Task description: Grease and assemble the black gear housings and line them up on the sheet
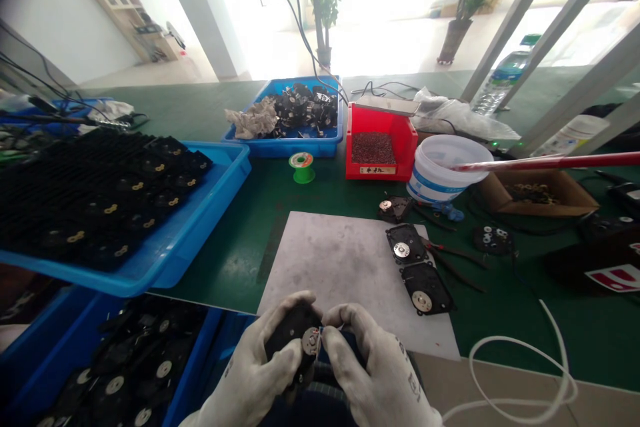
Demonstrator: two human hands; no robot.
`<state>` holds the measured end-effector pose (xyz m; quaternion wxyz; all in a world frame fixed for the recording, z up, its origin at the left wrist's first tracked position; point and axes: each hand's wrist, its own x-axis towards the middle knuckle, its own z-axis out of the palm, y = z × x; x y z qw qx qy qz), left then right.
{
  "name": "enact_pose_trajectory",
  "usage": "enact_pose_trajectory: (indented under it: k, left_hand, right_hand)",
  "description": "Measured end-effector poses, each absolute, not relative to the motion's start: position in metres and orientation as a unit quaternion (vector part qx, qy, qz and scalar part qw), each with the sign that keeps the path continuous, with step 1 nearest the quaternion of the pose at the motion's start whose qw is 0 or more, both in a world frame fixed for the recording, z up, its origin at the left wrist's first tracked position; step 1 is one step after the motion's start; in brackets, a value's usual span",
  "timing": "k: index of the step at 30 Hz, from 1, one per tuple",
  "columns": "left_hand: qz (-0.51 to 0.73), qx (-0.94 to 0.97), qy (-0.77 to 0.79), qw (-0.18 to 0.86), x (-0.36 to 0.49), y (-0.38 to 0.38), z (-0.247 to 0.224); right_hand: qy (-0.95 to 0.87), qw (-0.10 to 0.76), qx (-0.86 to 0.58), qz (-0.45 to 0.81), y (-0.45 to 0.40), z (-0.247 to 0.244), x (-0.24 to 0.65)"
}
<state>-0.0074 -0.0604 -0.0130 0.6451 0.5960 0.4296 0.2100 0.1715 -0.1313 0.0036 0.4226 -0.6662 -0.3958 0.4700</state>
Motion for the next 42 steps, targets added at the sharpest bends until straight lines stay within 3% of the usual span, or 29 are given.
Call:
enact_pose_trajectory:
  k: [9,15,19,24,30,42]
  left_hand:
    - [0.212,0.575,0.419,0.67,-0.005,-0.061,-0.014]
    - [0.222,0.535,0.407,0.706,-0.006,-0.056,-0.01]
    - [0.205,0.532,0.425,0.703,-0.006,-0.053,-0.006]
    - [0.2,0.576,0.428,0.667,-0.004,-0.052,-0.004]
    - [0.196,0.606,0.421,0.646,-0.007,-0.051,-0.004]
    - [0.191,0.598,0.41,0.662,-0.005,-0.052,-0.003]
  right_hand:
    - [-0.367,0.447,-0.655,0.486,-0.131,0.003,0.17]
    - [-0.146,0.47,-0.577,0.651,-0.132,0.02,0.181]
    - [-0.134,0.445,-0.545,0.698,-0.132,0.024,0.184]
    - [-0.28,0.506,-0.65,0.493,-0.135,0.018,0.176]
    - [-0.612,0.43,-0.654,0.114,-0.134,0.005,0.18]
    - [-0.67,0.386,-0.63,0.071,-0.133,0.007,0.182]
